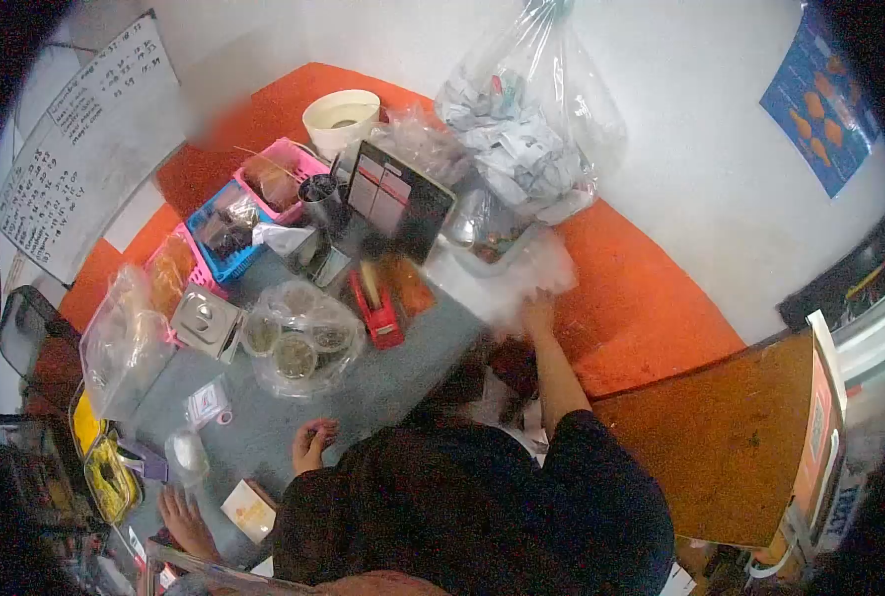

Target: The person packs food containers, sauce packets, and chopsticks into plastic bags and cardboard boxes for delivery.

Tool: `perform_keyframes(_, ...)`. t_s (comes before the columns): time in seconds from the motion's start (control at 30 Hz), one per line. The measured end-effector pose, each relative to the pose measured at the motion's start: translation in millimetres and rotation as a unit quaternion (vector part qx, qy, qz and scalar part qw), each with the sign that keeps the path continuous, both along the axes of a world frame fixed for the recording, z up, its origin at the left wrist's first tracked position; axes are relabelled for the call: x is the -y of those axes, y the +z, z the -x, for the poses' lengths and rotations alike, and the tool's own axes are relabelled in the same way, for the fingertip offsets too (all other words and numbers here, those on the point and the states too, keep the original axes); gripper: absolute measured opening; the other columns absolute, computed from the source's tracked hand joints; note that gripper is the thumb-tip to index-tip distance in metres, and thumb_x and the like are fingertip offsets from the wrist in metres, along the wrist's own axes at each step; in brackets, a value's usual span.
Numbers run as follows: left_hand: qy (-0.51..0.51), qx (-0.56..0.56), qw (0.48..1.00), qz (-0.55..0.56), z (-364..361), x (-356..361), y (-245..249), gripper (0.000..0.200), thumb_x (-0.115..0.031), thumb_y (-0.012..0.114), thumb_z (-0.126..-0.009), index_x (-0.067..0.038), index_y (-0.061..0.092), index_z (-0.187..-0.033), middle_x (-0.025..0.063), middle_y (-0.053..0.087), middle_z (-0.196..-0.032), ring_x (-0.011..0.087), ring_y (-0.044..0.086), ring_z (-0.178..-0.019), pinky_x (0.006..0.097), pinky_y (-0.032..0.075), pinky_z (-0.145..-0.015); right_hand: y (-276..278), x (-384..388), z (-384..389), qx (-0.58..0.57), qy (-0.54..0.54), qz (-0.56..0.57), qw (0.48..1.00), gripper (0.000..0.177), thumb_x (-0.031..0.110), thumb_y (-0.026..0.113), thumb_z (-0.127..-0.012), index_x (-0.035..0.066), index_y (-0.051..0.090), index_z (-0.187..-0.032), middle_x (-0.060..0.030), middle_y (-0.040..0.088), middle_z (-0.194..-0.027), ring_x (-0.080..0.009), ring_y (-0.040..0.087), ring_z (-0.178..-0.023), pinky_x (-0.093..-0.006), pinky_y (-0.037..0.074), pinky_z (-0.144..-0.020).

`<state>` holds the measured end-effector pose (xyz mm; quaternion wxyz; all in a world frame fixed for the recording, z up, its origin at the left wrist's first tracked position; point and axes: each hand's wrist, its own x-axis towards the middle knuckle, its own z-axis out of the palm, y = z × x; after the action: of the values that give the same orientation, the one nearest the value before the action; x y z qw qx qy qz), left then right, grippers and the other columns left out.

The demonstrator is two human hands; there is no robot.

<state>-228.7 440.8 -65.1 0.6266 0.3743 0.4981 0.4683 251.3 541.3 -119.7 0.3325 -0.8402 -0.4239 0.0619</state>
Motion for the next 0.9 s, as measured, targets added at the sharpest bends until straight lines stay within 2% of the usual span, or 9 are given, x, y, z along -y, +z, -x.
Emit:
perform_keyframes(0.07,0.018,-0.001,1.0,0.009,2.8,3.7,-1.0,0.013,-0.01,0.05,-0.084,-0.003,0.051,-0.096,0.0078,0.059,-0.093,0.0149,0.055,-0.084,0.0271,0.041,-0.074,-4.4,-3.2,-9.5,0.119,-0.011,-0.032,0.992,0.036,0.02,0.051,-0.078,-0.007,0.053,-0.101,-0.0249,0.052,-0.106,-0.0376,0.05,-0.098,-0.0389,0.04,-0.085)
perform_keyframes(0.2,0.011,-0.01,1.0,-0.014,12.1,6.5,-2.8,0.014,-0.01,0.051,-0.084,-0.003,0.051,-0.097,0.0077,0.059,-0.094,0.0151,0.055,-0.083,0.0268,0.041,-0.073,33.3,-19.6,-19.4,0.063,0.032,0.268,0.961,0.044,0.033,0.046,-0.08,-0.005,0.055,-0.098,-0.0256,0.052,-0.105,-0.0369,0.051,-0.098,-0.0382,0.042,-0.082)
perform_keyframes(0.27,0.003,-0.035,0.999,0.01,12.3,8.3,4.8,0.016,-0.012,0.051,-0.084,-0.002,0.051,-0.098,0.0083,0.059,-0.096,0.0167,0.056,-0.085,0.0277,0.041,-0.076,-42.7,-49.0,-63.7,0.384,0.192,0.345,0.835,0.029,0.024,0.042,-0.08,0.006,0.061,-0.092,-0.0126,0.058,-0.097,-0.0287,0.057,-0.085,-0.0411,0.045,-0.072)
perform_keyframes(0.3,0.027,-0.041,0.999,0.008,11.9,9.6,7.5,0.016,-0.012,0.051,-0.084,-0.002,0.051,-0.098,0.0083,0.059,-0.096,0.0167,0.056,-0.085,0.0277,0.041,-0.076,-26.8,-49.5,-64.3,0.065,0.019,0.263,0.962,0.042,0.039,0.047,-0.078,0.005,0.059,-0.098,-0.0204,0.055,-0.105,-0.0304,0.054,-0.097,-0.0409,0.043,-0.081)
perform_keyframes(0.33,0.013,-0.026,1.0,0.006,11.4,10.0,9.9,0.018,-0.013,0.051,-0.085,-0.002,0.051,-0.098,0.0087,0.058,-0.097,0.0175,0.056,-0.087,0.0286,0.041,-0.078,-143.2,-127.6,-132.3,0.338,0.004,0.264,0.903,0.026,0.027,0.049,-0.08,0.007,0.061,-0.091,-0.0124,0.06,-0.088,-0.0227,0.057,-0.077,-0.0357,0.046,-0.067)
perform_keyframes(0.4,0.004,-0.034,0.999,0.003,14.3,11.8,9.2,0.02,-0.015,0.051,-0.086,-0.002,0.05,-0.101,0.0095,0.058,-0.097,0.0184,0.056,-0.09,0.0299,0.042,-0.081,-119.5,-190.0,-37.4,0.33,0.076,0.214,0.916,0.026,0.027,0.049,-0.079,0.007,0.061,-0.09,-0.0123,0.059,-0.089,-0.0231,0.057,-0.078,-0.036,0.046,-0.068)
perform_keyframes(0.6,0.094,-0.076,0.992,-0.027,25.4,33.4,-6.9,0.027,-0.019,0.051,-0.086,-0.002,0.048,-0.107,0.0077,0.058,-0.098,0.0144,0.054,-0.092,0.0277,0.043,-0.079,-188.2,-98.2,-160.6,0.229,0.366,0.031,0.902,0.022,0.023,0.052,-0.078,0.007,0.061,-0.089,-0.0121,0.059,-0.093,-0.0257,0.055,-0.083,-0.0382,0.043,-0.074)
perform_keyframes(0.73,0.109,-0.076,0.991,-0.01,27.2,48.0,-3.5,0.028,-0.02,0.052,-0.085,-0.003,0.048,-0.107,0.0054,0.057,-0.098,0.0136,0.053,-0.094,0.027,0.041,-0.08,-124.0,-142.1,-34.8,0.14,0.513,-0.036,0.846,0.02,0.021,0.054,-0.077,0.006,0.061,-0.088,-0.0119,0.058,-0.095,-0.0274,0.055,-0.087,-0.0396,0.041,-0.078)
perform_keyframes(0.9,0.062,-0.044,0.992,-0.099,23.7,48.9,69.3,0.031,-0.023,0.053,-0.085,-0.003,0.048,-0.109,0.006,0.056,-0.101,0.0145,0.051,-0.096,0.0284,0.04,-0.083,62.2,23.9,153.4,0.014,0.578,-0.074,0.812,0.017,0.018,0.057,-0.075,0.006,0.061,-0.087,-0.0117,0.058,-0.099,-0.0296,0.053,-0.092,-0.0414,0.039,-0.083)
